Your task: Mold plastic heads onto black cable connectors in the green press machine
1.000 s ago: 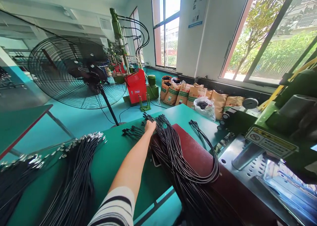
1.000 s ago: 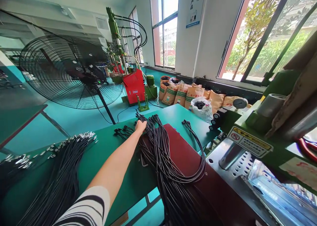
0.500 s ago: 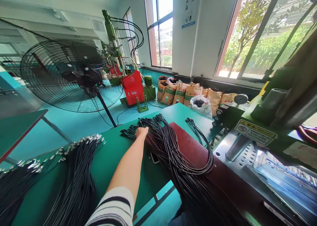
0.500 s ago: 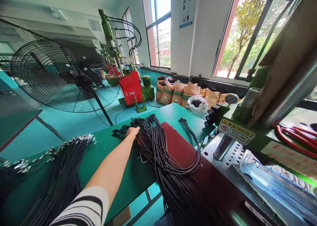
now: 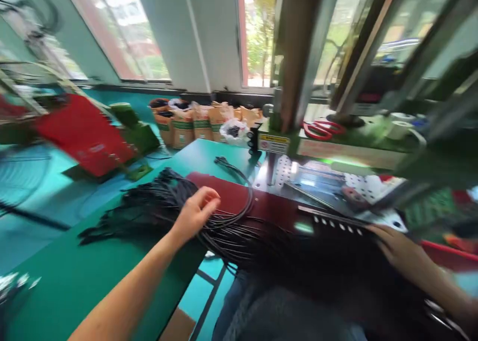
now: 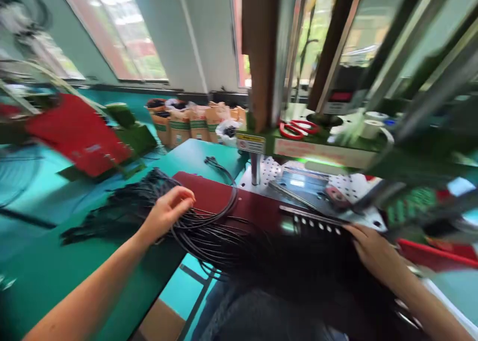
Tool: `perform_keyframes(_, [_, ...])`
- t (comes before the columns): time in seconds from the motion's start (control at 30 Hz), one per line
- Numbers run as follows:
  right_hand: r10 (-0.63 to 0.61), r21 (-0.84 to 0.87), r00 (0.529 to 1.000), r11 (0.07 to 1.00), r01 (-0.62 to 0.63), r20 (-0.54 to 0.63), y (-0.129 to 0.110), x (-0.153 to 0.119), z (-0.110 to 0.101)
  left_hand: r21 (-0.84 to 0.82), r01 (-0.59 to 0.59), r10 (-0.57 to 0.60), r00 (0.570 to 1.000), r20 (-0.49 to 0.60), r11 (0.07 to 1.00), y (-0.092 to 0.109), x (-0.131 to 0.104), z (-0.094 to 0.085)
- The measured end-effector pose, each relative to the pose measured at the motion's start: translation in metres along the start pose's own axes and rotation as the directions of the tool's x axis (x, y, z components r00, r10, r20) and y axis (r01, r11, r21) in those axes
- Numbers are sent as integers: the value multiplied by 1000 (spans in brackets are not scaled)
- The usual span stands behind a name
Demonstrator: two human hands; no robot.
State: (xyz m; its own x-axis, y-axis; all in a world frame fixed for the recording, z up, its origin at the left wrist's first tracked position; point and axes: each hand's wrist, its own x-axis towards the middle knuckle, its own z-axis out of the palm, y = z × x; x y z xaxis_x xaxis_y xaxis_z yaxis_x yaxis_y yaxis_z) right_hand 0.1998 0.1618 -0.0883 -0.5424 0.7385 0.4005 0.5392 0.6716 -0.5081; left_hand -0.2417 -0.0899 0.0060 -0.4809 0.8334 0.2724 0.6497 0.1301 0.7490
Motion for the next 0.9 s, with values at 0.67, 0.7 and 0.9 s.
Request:
perform_keyframes(0.67, [189,-503,836,856,117,516,-47,57,-17,168,-763,356,470,808,625,117,-75,198])
perform_keyframes(0.7, [211,-504,839,859,85,501,-49,63,-21,151,-740,324,456,829,655,118,-71,199])
perform_keyframes(0.9, [276,-421,871,903,-89,408,-44,104,-26,-50,-71,61,165,984,996,129,-23,207])
